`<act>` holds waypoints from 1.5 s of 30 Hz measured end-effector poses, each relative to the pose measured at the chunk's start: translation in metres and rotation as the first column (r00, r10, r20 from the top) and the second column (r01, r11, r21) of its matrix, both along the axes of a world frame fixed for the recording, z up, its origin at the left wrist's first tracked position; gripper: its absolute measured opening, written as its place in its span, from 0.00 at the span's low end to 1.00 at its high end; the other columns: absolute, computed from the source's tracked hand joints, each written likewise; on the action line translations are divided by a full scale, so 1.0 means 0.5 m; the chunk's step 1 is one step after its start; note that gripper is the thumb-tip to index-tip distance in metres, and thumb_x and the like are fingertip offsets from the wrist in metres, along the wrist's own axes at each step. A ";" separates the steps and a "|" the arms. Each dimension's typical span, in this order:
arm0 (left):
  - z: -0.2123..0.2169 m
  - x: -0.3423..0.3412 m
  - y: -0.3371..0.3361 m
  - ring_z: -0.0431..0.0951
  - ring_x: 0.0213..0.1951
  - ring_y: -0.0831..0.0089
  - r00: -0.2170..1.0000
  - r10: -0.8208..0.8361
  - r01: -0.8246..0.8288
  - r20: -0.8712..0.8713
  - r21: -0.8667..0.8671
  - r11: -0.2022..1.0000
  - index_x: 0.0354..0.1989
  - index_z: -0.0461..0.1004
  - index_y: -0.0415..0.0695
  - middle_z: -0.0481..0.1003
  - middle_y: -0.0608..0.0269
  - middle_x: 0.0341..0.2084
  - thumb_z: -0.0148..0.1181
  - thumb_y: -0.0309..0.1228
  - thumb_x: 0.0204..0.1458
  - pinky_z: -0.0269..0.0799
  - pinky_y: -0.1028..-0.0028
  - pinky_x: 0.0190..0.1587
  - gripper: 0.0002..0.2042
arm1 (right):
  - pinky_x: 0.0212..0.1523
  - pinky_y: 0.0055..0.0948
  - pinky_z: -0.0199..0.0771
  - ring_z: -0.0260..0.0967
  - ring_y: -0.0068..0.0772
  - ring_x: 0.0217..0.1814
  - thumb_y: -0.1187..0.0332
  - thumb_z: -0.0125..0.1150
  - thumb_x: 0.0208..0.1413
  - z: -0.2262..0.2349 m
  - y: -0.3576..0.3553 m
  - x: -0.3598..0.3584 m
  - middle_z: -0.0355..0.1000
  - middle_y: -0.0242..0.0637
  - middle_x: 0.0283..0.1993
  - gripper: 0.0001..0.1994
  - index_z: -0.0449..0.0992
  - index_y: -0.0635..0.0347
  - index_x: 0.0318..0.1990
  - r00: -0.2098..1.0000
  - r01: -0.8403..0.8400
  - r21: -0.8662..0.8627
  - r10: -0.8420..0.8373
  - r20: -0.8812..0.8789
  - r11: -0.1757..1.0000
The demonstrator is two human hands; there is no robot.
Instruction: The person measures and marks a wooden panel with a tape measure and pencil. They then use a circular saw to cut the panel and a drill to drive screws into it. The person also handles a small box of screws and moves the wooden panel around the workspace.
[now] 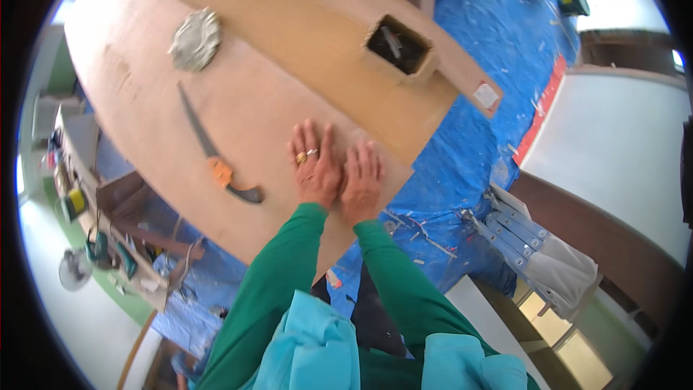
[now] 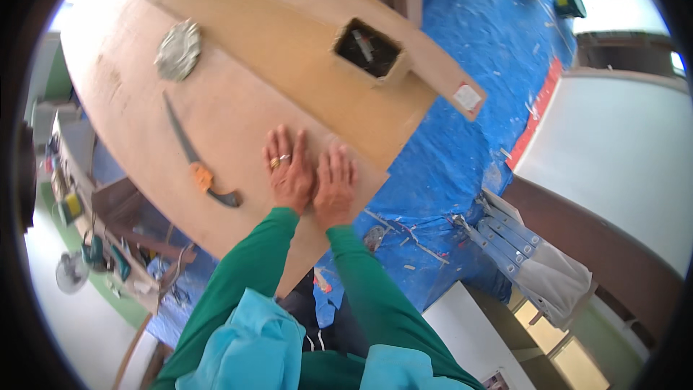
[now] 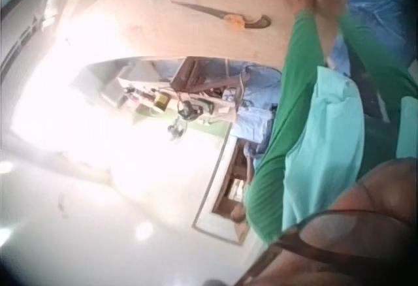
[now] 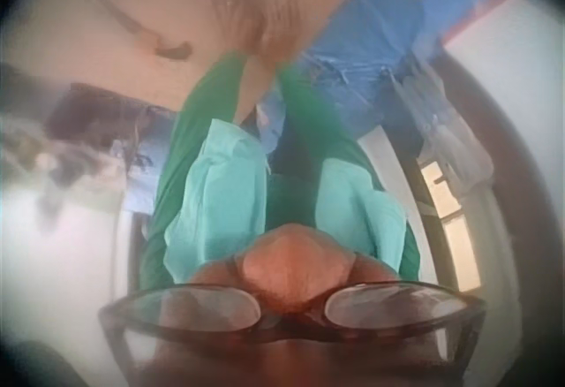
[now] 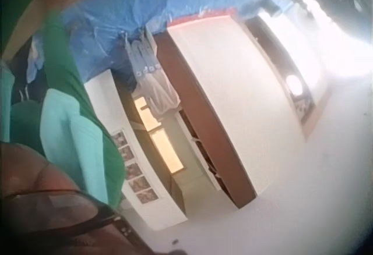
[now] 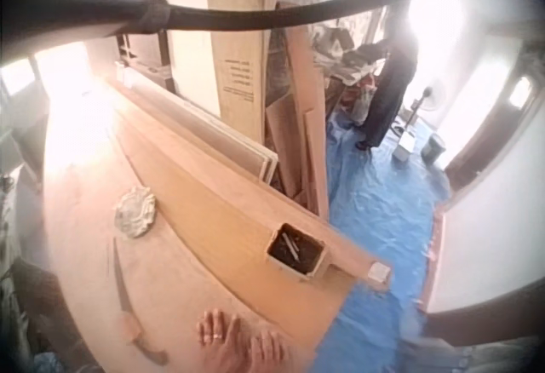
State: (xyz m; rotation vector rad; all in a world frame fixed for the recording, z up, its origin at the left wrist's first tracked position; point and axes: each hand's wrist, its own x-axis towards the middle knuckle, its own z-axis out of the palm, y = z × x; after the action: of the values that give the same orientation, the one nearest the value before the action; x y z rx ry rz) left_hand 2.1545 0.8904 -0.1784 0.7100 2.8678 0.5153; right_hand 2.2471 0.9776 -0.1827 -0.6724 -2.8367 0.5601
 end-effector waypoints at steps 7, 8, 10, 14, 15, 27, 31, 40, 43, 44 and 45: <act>0.114 -0.003 -0.060 0.76 0.58 0.41 0.804 -0.003 -0.336 0.595 0.457 0.824 0.60 0.75 0.38 0.78 0.40 0.54 0.53 0.35 0.67 0.70 0.51 0.64 0.19 | 0.75 0.55 0.57 0.58 0.48 0.79 0.58 0.54 0.71 -0.037 -0.016 -0.003 0.63 0.38 0.77 0.24 0.70 0.55 0.71 0.998 0.040 0.234 -0.030 -0.046 0.971; 0.214 -0.004 -0.102 0.79 0.53 0.42 0.817 -0.059 -0.306 0.573 0.518 0.799 0.60 0.75 0.38 0.79 0.42 0.51 0.53 0.34 0.67 0.73 0.53 0.59 0.18 | 0.75 0.55 0.58 0.59 0.48 0.79 0.57 0.54 0.71 -0.036 -0.019 -0.002 0.63 0.38 0.77 0.24 0.70 0.55 0.70 0.998 0.056 0.239 -0.047 -0.046 0.969; 0.417 0.011 -0.200 0.82 0.45 0.41 0.858 -0.157 -0.275 0.489 0.696 0.664 0.57 0.76 0.40 0.81 0.44 0.44 0.55 0.33 0.66 0.77 0.55 0.51 0.16 | 0.74 0.54 0.59 0.59 0.48 0.79 0.56 0.53 0.72 -0.039 -0.040 -0.002 0.63 0.37 0.77 0.24 0.70 0.54 0.70 0.998 0.055 0.243 -0.046 -0.042 0.969; 0.740 0.098 -0.388 0.83 0.34 0.51 0.997 -0.075 0.031 -0.011 0.961 0.276 0.47 0.80 0.44 0.82 0.49 0.36 0.62 0.25 0.62 0.79 0.55 0.41 0.07 | 0.73 0.54 0.60 0.60 0.48 0.78 0.54 0.53 0.73 -0.043 -0.051 -0.001 0.63 0.37 0.76 0.24 0.70 0.53 0.70 0.996 0.088 0.263 -0.087 -0.015 0.961; 0.786 0.120 -0.426 0.84 0.34 0.52 0.992 -0.046 0.128 -0.121 0.967 0.219 0.44 0.80 0.43 0.83 0.49 0.37 0.61 0.28 0.63 0.79 0.56 0.42 0.05 | 0.73 0.54 0.61 0.60 0.48 0.78 0.53 0.53 0.73 -0.042 -0.055 -0.004 0.64 0.37 0.76 0.24 0.70 0.53 0.70 0.994 0.103 0.283 -0.105 -0.008 0.954; 0.905 0.196 -0.635 0.82 0.26 0.67 0.830 0.338 0.393 -0.445 0.895 0.212 0.32 0.87 0.47 0.83 0.61 0.29 0.65 0.34 0.60 0.78 0.69 0.31 0.08 | 0.67 0.52 0.70 0.67 0.46 0.73 0.45 0.49 0.74 -0.105 -0.002 -0.009 0.68 0.39 0.73 0.25 0.74 0.51 0.66 0.992 0.123 0.416 -0.116 -0.041 0.901; 0.840 0.159 -0.828 0.83 0.27 0.62 0.812 0.345 0.382 -0.471 0.876 0.296 0.35 0.86 0.46 0.83 0.56 0.31 0.62 0.37 0.64 0.79 0.64 0.34 0.11 | 0.67 0.54 0.70 0.65 0.52 0.74 0.46 0.46 0.75 -0.073 0.009 -0.025 0.69 0.46 0.73 0.27 0.74 0.56 0.66 0.964 -0.043 0.521 -0.100 0.244 0.853; 0.219 0.006 -1.710 0.83 0.48 0.61 0.150 0.634 -0.921 0.759 0.340 -0.188 0.65 0.71 0.29 0.80 0.48 0.54 0.63 0.41 0.68 0.80 0.66 0.55 0.27 | 0.82 0.49 0.50 0.51 0.60 0.83 0.54 0.41 0.79 -0.110 -0.086 0.085 0.58 0.60 0.79 0.30 0.61 0.70 0.75 0.875 -0.094 0.182 -0.006 0.484 0.979; 0.043 -0.083 -2.036 0.82 0.50 0.53 -0.176 0.718 -0.824 0.674 0.298 -0.482 0.63 0.70 0.28 0.75 0.44 0.59 0.68 0.48 0.63 0.81 0.60 0.54 0.34 | 0.83 0.47 0.47 0.49 0.58 0.84 0.55 0.40 0.79 -0.071 -0.120 0.083 0.56 0.57 0.81 0.29 0.61 0.70 0.76 0.853 -0.075 0.229 -0.056 0.519 0.971; 0.012 -0.145 -2.089 0.83 0.46 0.52 -0.261 0.783 -0.813 0.564 0.309 -0.493 0.60 0.73 0.26 0.78 0.43 0.55 0.68 0.49 0.63 0.82 0.59 0.53 0.33 | 0.83 0.46 0.47 0.49 0.57 0.84 0.55 0.41 0.79 -0.063 -0.129 0.079 0.55 0.57 0.81 0.29 0.60 0.70 0.76 0.841 -0.049 0.235 -0.088 0.535 0.971; -0.022 -0.183 -2.145 0.82 0.48 0.51 -0.312 0.762 -0.796 0.567 0.282 -0.536 0.60 0.73 0.26 0.78 0.44 0.56 0.69 0.50 0.62 0.81 0.59 0.53 0.34 | 0.83 0.45 0.46 0.49 0.56 0.84 0.56 0.41 0.79 -0.057 -0.132 0.074 0.55 0.56 0.81 0.29 0.60 0.70 0.76 0.838 -0.027 0.214 -0.094 0.538 0.976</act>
State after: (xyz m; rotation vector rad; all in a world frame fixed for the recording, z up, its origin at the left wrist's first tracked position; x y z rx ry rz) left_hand 2.0631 -0.1819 -0.1895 -2.2414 2.0720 1.6344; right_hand 2.2842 0.9118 -0.2113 -0.9682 -3.3261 0.0399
